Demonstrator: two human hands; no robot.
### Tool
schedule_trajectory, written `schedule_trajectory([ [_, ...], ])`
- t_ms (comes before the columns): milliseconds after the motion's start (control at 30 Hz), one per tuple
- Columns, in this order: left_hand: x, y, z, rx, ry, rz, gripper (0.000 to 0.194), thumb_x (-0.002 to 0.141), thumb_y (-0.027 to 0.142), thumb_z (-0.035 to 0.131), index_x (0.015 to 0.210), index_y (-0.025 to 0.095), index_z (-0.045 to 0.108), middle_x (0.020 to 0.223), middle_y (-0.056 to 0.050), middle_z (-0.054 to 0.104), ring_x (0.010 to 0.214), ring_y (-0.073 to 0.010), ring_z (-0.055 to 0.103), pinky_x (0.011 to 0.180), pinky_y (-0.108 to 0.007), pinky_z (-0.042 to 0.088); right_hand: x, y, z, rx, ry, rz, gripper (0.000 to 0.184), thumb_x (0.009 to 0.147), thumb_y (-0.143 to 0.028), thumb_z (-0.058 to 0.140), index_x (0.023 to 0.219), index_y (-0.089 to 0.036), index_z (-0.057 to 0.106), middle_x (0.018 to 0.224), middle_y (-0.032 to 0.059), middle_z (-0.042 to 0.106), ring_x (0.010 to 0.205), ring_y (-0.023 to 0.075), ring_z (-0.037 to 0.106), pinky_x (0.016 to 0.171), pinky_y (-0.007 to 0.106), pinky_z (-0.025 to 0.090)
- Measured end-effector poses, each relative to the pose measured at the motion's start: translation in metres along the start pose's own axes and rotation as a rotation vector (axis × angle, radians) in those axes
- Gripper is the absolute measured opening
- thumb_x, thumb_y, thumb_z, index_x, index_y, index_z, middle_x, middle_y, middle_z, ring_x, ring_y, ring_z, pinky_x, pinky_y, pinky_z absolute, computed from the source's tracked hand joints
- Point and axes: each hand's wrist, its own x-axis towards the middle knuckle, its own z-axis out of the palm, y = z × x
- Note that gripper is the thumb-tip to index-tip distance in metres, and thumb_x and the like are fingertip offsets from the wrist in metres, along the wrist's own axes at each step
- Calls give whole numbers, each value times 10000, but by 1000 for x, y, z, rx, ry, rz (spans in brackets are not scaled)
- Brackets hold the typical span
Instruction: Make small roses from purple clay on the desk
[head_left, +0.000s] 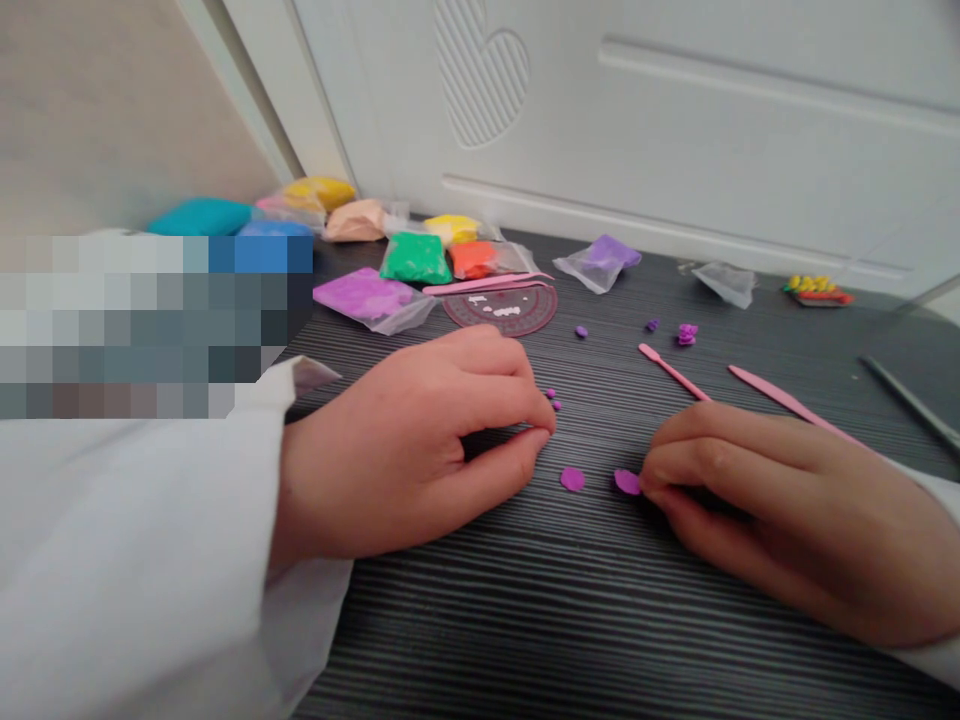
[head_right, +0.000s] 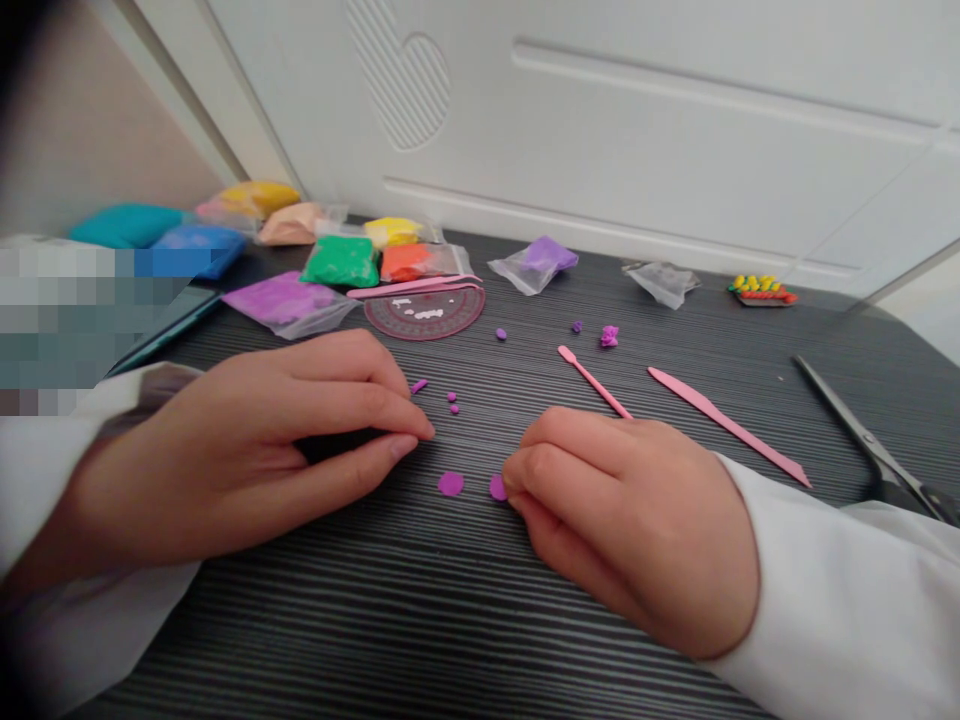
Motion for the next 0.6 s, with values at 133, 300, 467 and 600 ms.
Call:
schedule_trajectory([
  [133,0,-1,-1,-4,6,9,146,816,142,519,838,164,661,832,-5,586,806,-97,533,740,-192,414,4,0,-1,-32,11,-42,108,864,-174,469,940,-194,543,870,3,588,737,109,565,618,234,460],
  [300,0,-2,0,-14,12,18,154,816,142,515,840,154,667,834,-8,583,797,-90,528,738,-180,402,9,-2,3,-118,46,-80,108,876,-166,446,932,-174,538,854,8,600,723,125,569,606,262,456],
  [467,-3,0,-2,-73,-25,61,201,786,75,502,861,132,679,842,-24,576,802,-95,516,745,-183,394,12,-2,5,-125,30,-130,115,883,-165,434,951,-175,526,863,8,596,735,127,555,618,262,440],
  [600,-2,2,-4,-75,-103,80,260,777,64,465,866,146,695,826,-30,557,773,-112,499,720,-214,391,15,0,6,-127,19,-169,132,891,-165,416,941,-182,537,844,2,597,719,131,539,607,268,423],
])
